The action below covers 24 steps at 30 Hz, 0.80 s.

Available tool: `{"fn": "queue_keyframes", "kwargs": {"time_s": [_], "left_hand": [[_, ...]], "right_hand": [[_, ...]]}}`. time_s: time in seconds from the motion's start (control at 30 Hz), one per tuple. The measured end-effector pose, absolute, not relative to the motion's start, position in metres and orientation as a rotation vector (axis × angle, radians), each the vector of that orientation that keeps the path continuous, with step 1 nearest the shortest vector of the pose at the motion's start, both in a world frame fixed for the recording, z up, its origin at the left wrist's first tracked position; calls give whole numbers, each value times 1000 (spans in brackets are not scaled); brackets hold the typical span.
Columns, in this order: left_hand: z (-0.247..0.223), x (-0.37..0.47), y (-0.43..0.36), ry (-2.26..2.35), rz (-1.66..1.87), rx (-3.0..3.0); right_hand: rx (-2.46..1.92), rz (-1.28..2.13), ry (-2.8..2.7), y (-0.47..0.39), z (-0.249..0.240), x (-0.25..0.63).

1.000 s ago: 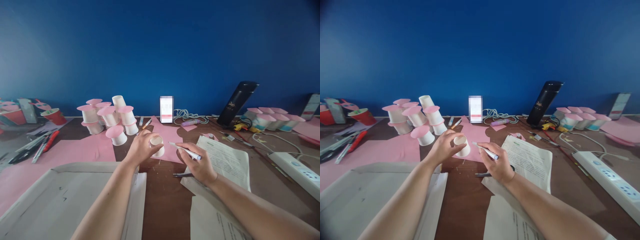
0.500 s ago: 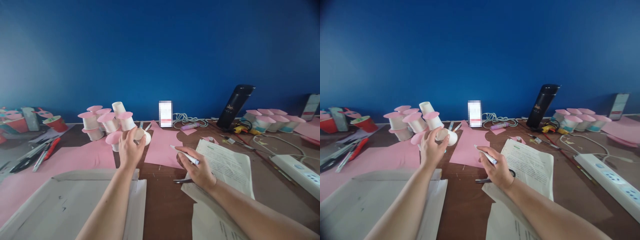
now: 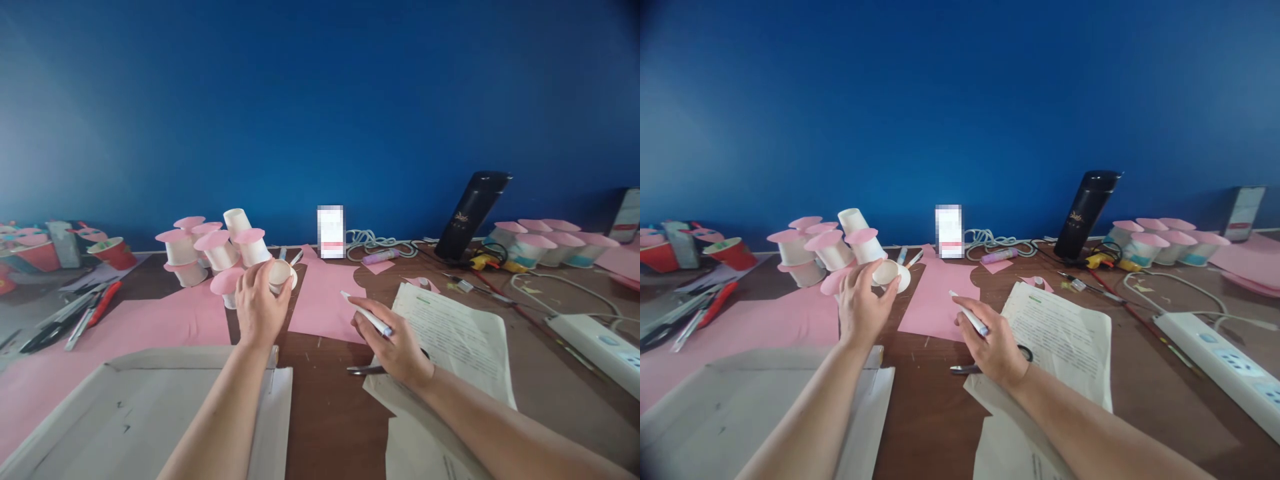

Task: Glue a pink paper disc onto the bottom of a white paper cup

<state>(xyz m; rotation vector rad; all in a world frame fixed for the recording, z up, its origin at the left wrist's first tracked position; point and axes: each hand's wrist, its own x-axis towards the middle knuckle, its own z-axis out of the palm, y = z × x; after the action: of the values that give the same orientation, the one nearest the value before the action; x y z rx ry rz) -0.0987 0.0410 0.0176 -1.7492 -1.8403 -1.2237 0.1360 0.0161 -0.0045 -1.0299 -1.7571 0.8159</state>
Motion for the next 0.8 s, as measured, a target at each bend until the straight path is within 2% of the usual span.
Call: {"fn": "queue_keyframes", "kwargs": {"time_s": [0.5,0.8], "left_hand": [[14,-101,43,-1871,-1157,-1780],[11,-104,44,-1989,-947,-1748]], "right_hand": [[-1002,722,-1997,12,-3,136],[-1003,710,-1998,14,-7,136]]}}
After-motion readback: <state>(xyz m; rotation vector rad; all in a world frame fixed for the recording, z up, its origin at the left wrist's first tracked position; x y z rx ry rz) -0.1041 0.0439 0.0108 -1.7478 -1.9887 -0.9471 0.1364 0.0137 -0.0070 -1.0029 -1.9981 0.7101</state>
